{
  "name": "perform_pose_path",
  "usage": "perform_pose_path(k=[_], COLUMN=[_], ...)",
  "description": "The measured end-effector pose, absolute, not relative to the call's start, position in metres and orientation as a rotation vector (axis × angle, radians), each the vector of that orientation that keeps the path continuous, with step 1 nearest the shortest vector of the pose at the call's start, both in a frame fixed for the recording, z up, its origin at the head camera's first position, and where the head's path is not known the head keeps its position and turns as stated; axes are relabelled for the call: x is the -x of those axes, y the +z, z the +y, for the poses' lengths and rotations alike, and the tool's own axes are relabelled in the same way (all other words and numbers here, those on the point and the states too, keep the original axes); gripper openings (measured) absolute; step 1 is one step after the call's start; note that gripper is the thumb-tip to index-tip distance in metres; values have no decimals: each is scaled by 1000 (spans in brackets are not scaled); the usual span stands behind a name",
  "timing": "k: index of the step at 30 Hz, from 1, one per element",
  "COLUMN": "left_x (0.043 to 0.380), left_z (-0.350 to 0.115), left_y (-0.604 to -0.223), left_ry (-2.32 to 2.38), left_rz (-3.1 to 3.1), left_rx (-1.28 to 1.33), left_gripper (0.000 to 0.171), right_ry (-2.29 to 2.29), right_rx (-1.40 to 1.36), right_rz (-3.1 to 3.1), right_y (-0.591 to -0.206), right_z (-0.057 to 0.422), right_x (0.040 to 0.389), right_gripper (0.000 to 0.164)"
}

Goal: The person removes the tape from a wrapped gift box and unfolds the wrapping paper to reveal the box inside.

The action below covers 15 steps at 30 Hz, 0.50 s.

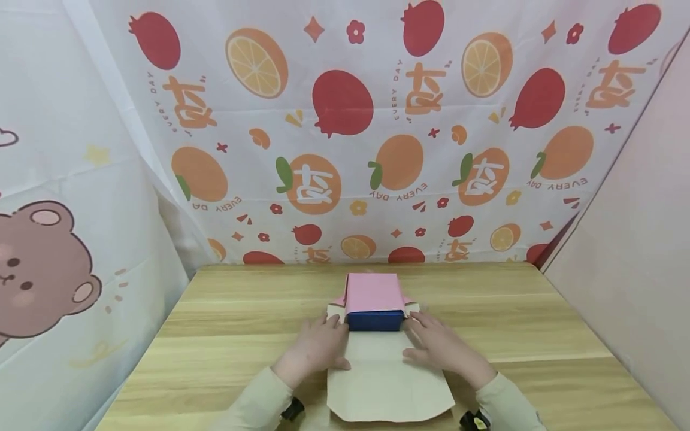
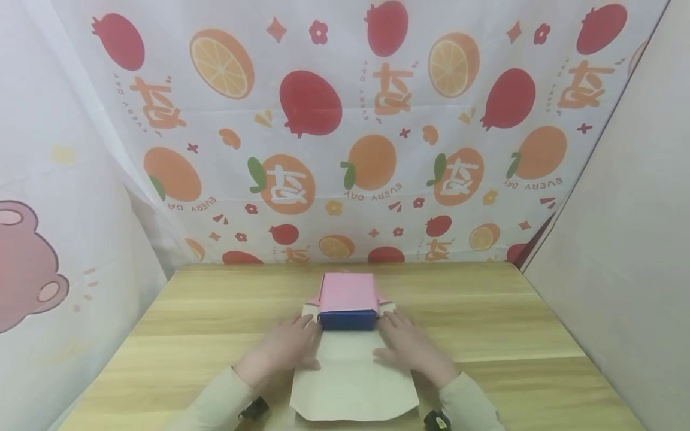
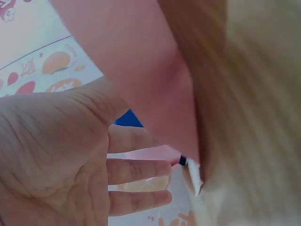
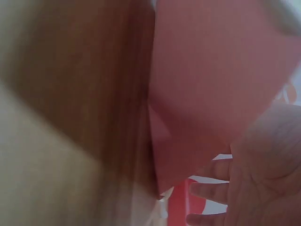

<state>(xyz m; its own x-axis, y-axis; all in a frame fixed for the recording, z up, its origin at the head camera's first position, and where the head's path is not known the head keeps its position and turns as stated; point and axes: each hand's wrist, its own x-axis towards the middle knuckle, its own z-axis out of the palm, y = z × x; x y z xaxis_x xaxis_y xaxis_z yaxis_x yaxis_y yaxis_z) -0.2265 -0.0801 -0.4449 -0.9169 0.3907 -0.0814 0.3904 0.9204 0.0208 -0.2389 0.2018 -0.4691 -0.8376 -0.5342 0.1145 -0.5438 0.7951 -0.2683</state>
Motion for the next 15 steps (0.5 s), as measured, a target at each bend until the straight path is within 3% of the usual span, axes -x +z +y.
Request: perform_pose_path(k=[8,15], left_x=[232,250], left_z=[-84,-89], left_y=[-429,-416], left_ry=[56,112], left_rz=[3065,3052], left_rx=[-625,-566], left_gripper=[78,72], right_ry=[405,290], right_rx=[-812,-754], right_rz=[-2932,-2834], right_y=[-461,-451], right_z=[199,194], right_x=[251,267], right_gripper=[66,65])
